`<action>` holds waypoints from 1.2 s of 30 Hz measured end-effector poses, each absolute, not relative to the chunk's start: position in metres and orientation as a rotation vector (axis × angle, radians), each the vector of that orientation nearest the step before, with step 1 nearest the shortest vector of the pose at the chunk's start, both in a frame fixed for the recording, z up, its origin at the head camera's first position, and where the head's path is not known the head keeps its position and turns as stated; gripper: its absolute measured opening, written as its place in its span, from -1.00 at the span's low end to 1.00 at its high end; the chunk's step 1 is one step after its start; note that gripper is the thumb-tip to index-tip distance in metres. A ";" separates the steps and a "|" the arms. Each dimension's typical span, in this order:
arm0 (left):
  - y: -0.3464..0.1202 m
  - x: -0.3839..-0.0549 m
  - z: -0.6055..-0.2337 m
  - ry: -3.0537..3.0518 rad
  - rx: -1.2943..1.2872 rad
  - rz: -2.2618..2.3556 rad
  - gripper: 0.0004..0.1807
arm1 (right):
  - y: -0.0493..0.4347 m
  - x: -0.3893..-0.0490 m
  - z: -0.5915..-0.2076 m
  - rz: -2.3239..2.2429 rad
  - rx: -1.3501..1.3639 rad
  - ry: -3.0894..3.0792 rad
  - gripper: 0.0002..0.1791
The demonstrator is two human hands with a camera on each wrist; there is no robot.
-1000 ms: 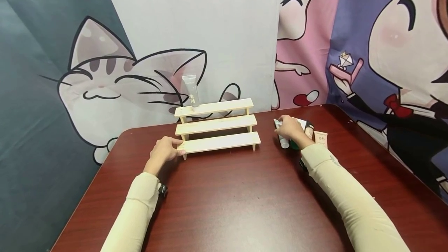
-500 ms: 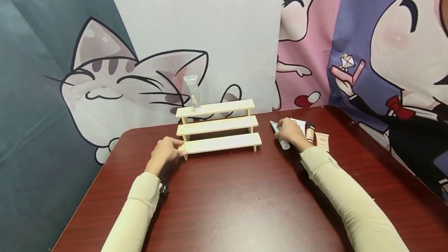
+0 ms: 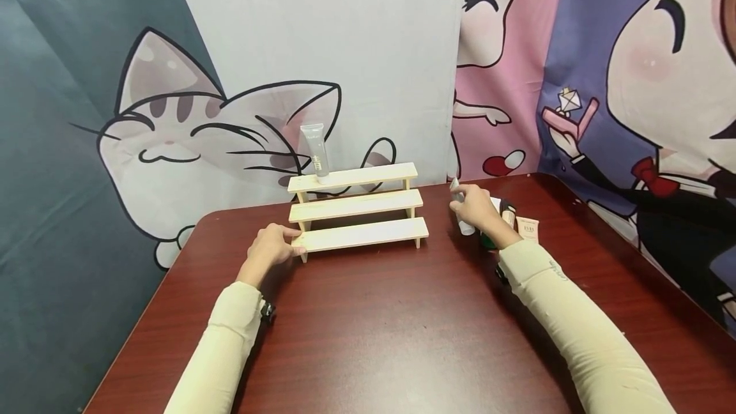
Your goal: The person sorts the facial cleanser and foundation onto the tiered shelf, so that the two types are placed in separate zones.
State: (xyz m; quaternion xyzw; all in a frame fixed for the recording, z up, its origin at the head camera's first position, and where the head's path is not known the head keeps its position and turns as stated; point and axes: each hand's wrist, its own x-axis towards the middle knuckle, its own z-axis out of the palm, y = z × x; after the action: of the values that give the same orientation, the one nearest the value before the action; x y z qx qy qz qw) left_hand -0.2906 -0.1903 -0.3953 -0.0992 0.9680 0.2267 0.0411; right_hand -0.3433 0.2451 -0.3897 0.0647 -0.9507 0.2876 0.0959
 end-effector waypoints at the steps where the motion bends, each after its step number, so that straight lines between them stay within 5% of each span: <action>1: -0.190 -0.290 -0.395 2.966 -0.303 0.696 -0.43 | 0.245 -0.343 -0.388 0.859 0.200 -2.799 -0.54; 36: -0.190 -0.291 -0.397 2.983 -0.282 0.716 -0.46 | 0.228 -0.331 -0.367 1.053 0.318 -2.461 -0.58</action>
State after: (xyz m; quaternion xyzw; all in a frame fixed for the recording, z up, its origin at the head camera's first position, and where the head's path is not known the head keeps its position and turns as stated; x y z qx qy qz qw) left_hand -0.2906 -0.1904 -0.3968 -0.0914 0.9679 0.2323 0.0303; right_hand -0.3309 0.2283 -0.3667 0.1152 -0.8904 0.3809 0.2209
